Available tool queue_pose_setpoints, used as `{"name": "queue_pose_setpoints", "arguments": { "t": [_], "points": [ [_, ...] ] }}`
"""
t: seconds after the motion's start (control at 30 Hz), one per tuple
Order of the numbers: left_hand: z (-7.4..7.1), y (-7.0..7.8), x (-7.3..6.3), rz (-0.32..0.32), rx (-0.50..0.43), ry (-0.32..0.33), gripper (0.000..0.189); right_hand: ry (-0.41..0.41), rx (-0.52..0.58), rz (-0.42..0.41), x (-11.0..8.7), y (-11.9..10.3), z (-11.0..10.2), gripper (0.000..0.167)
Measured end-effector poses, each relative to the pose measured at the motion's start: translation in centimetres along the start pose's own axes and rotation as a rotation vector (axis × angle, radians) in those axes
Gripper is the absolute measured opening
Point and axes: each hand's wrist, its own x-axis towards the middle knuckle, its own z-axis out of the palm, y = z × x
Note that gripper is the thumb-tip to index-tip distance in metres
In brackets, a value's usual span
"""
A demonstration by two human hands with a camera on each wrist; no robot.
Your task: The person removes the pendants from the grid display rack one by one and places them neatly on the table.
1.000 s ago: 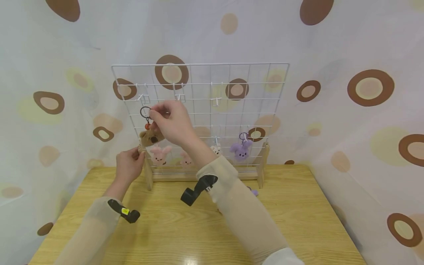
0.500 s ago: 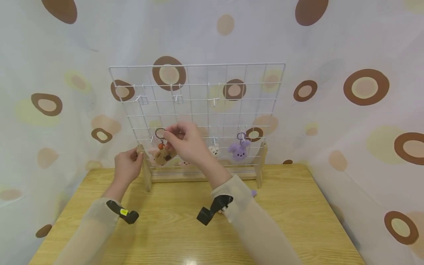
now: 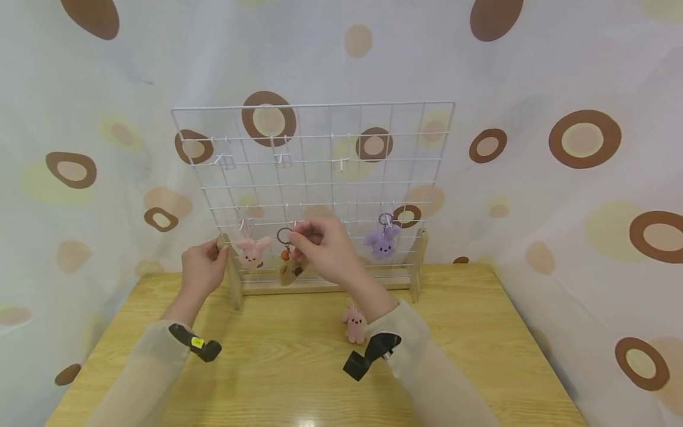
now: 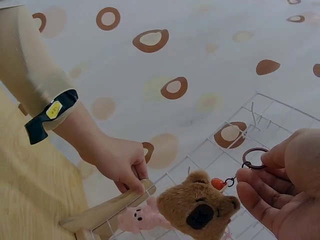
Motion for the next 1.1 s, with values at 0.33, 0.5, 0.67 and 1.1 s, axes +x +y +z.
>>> {"name": "queue_pose_setpoints", "arguments": {
  "t": [0.33,0.5,0.67,1.1],
  "points": [
    [0.0,-0.1,0.1,-0.028,0.000,-0.009,0.028,-0.023,-0.037,0.059,-2.3,2.8,-0.8,0.015],
    [0.0,-0.2,0.1,-0.034,-0.010,-0.022,0.029,-0.031,-0.019,0.075,-3.5,4.3,-1.0,0.014],
    [0.0,0.0,0.1,-0.028,-0.008,-0.021,0.030,-0.039,-0.031,0.086,-4.6,5.9,-1.1,0.013],
    [0.0,0.2,0.0,-0.027,-0.004,-0.005,0.029,-0.029,0.000,0.168,-7.6,9.2,-1.2,0.016]
  ]
}}
